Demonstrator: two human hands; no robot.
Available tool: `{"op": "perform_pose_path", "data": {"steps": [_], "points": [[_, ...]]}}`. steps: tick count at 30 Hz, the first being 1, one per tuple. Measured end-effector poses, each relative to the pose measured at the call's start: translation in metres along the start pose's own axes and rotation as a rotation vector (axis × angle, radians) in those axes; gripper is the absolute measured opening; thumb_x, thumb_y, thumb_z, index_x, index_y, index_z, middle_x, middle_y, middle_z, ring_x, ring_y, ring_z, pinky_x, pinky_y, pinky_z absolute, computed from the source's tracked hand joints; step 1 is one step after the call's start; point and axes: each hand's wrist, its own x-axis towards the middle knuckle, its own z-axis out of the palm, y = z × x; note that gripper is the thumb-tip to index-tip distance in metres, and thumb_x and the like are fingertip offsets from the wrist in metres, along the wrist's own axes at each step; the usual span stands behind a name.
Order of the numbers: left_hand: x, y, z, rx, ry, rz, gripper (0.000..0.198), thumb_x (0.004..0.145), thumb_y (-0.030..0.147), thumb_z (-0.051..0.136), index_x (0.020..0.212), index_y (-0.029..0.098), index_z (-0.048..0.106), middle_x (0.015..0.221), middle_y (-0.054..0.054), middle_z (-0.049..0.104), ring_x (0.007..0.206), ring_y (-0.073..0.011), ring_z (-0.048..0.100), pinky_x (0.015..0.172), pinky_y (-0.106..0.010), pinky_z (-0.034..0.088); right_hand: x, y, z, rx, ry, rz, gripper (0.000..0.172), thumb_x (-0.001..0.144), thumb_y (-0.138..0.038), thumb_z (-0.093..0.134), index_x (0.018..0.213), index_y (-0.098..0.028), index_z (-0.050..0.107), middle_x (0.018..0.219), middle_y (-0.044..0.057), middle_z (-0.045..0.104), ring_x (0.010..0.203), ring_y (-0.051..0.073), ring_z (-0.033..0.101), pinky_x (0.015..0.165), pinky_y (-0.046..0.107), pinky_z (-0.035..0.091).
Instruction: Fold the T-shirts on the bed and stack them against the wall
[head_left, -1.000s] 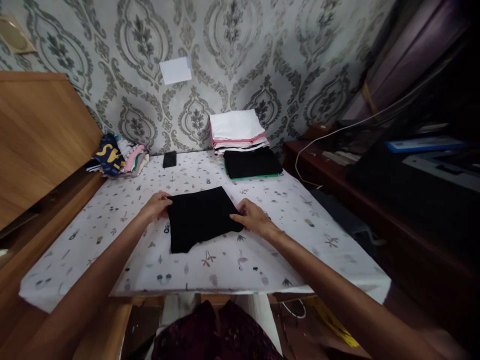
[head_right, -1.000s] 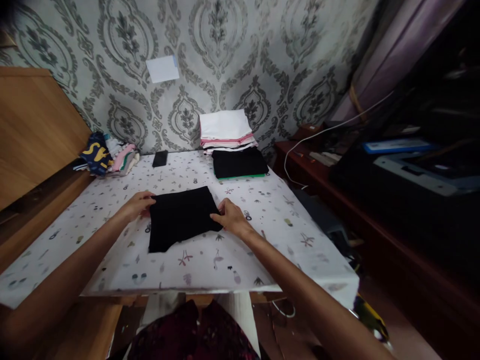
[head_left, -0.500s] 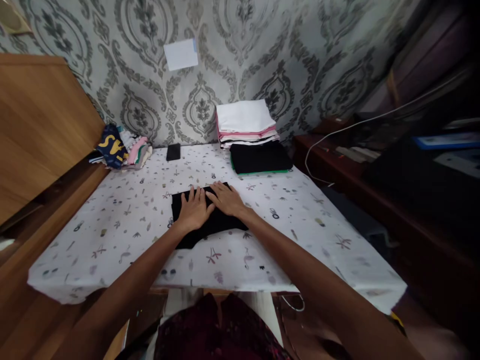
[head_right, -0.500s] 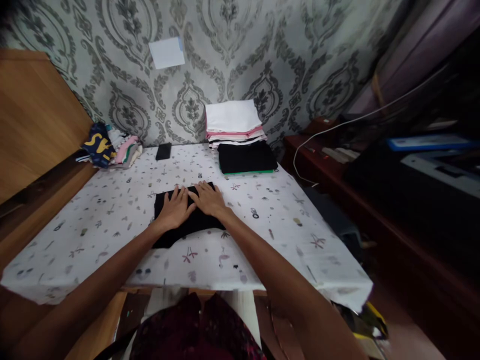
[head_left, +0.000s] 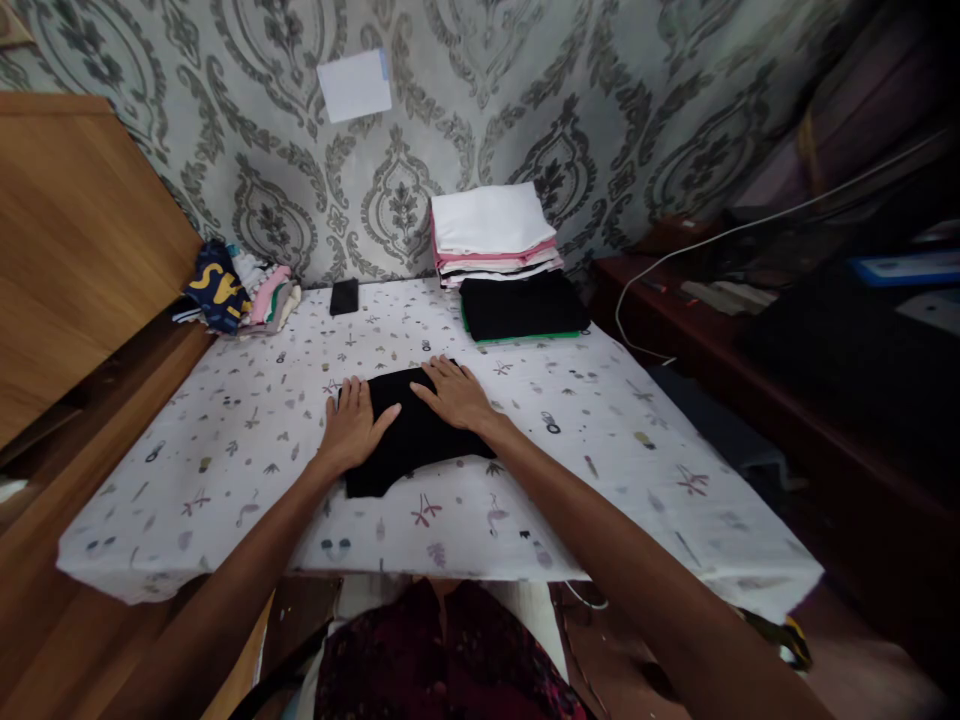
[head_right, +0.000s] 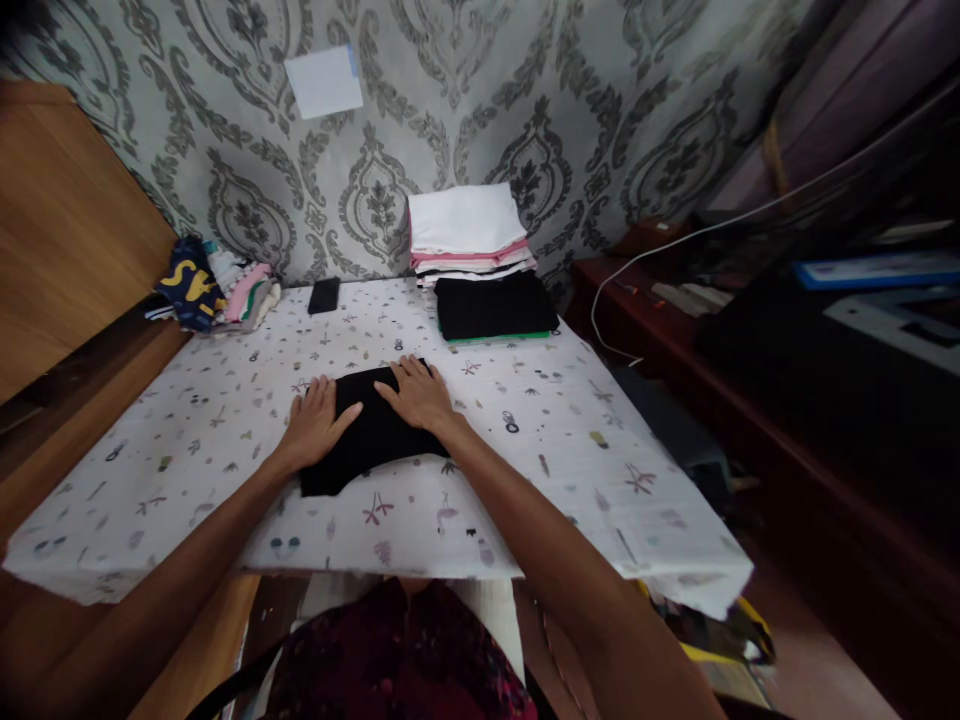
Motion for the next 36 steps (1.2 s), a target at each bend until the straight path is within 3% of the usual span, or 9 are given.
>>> {"op": "perform_pose_path", "data": {"steps": [6,10,15,19,22,26,29,31,36], "points": [[-0.006,-0.019,-0.002,-0.057,0.016,-0.009,0.081,0.099,0.059,0.030,0.155,0.001,0.028,0.163,-0.026,0.018,0.154,-0.0349,0.013,0.121,-0.060,0.017,0.000,0.003,-0.004,0.023,0.011,-0.035,0.067,0.102,-0.057,0.028,0.154,-0.017,0.039,0.164,0.012,0.031,0.154,0.025,0.019,0.123,0.048,0.015],[-0.020,-0.019,-0.008,-0.059,0.030,-0.025,0.086,0.097,0.063,0.032,0.157,0.002,0.022,0.164,-0.027,0.013,0.155,-0.0364,0.009,0.120,-0.062,0.018,-0.013,-0.009,-0.012,-0.020,0.026,-0.022,0.065,0.102,-0.056,0.030,0.154,-0.018,0.039,0.164,0.014,0.028,0.154,0.029,0.017,0.122,0.057,0.013],[-0.046,-0.005,0.007,-0.035,0.111,0.215,0.087,0.096,0.066,0.033,0.157,0.005,0.024,0.164,-0.027,0.019,0.154,-0.0347,0.014,0.120,-0.060,0.020,-0.045,-0.025,-0.003,-0.106,0.096,-0.115,0.068,0.101,-0.057,0.037,0.155,-0.016,0.039,0.165,0.016,0.024,0.155,0.031,0.012,0.123,0.055,0.011],[-0.052,-0.004,0.016,-0.072,0.055,0.240,0.086,0.095,0.067,0.033,0.156,0.007,0.026,0.164,-0.026,0.019,0.154,-0.0354,0.014,0.119,-0.061,0.021,-0.054,-0.023,-0.001,-0.067,0.053,-0.097,0.067,0.102,-0.055,0.036,0.155,-0.015,0.037,0.165,0.017,0.024,0.154,0.030,0.016,0.123,0.052,0.014],[-0.040,-0.014,0.008,-0.172,0.048,0.186,0.082,0.096,0.064,0.031,0.157,0.010,0.024,0.165,-0.023,0.021,0.154,-0.0335,0.018,0.119,-0.057,0.024,-0.054,-0.012,-0.010,0.037,0.114,-0.009,0.065,0.102,-0.054,0.033,0.155,-0.016,0.037,0.164,0.016,0.029,0.151,0.029,0.027,0.120,0.048,0.025],[-0.005,-0.036,-0.013,-0.205,0.128,0.006,0.073,0.095,0.056,0.037,0.149,0.006,0.037,0.158,-0.027,0.035,0.148,-0.0356,0.032,0.114,-0.049,0.033,-0.057,0.007,-0.022,0.011,0.203,0.225,0.058,0.100,-0.051,0.038,0.139,-0.010,0.052,0.142,0.023,0.053,0.134,0.035,0.047,0.107,0.051,0.039],[0.022,-0.052,-0.024,-0.161,0.083,-0.119,0.058,0.089,0.055,0.047,0.126,0.013,0.057,0.136,-0.023,0.057,0.130,-0.0392,0.050,0.100,-0.048,0.043,-0.058,0.017,-0.025,-0.015,0.154,0.286,0.053,0.097,-0.053,0.042,0.116,-0.009,0.064,0.125,0.025,0.061,0.122,0.038,0.055,0.101,0.052,0.043],[0.034,-0.058,-0.026,-0.178,0.086,-0.139,0.047,0.082,0.056,0.055,0.108,0.018,0.064,0.120,-0.017,0.063,0.119,-0.0381,0.056,0.092,-0.044,0.046,-0.056,0.021,-0.025,0.019,0.137,0.282,0.048,0.095,-0.055,0.045,0.104,-0.012,0.066,0.117,0.023,0.065,0.114,0.037,0.059,0.096,0.051,0.045],[0.040,-0.055,-0.026,-0.574,0.090,-0.073,0.027,0.064,0.042,0.069,0.071,0.021,0.055,0.073,-0.001,0.057,0.079,-0.0225,0.059,0.069,-0.030,0.045,-0.047,0.024,-0.028,0.189,0.126,0.282,0.033,0.087,-0.052,0.059,0.080,-0.020,0.061,0.099,0.014,0.067,0.100,0.031,0.064,0.085,0.042,0.050]]}}
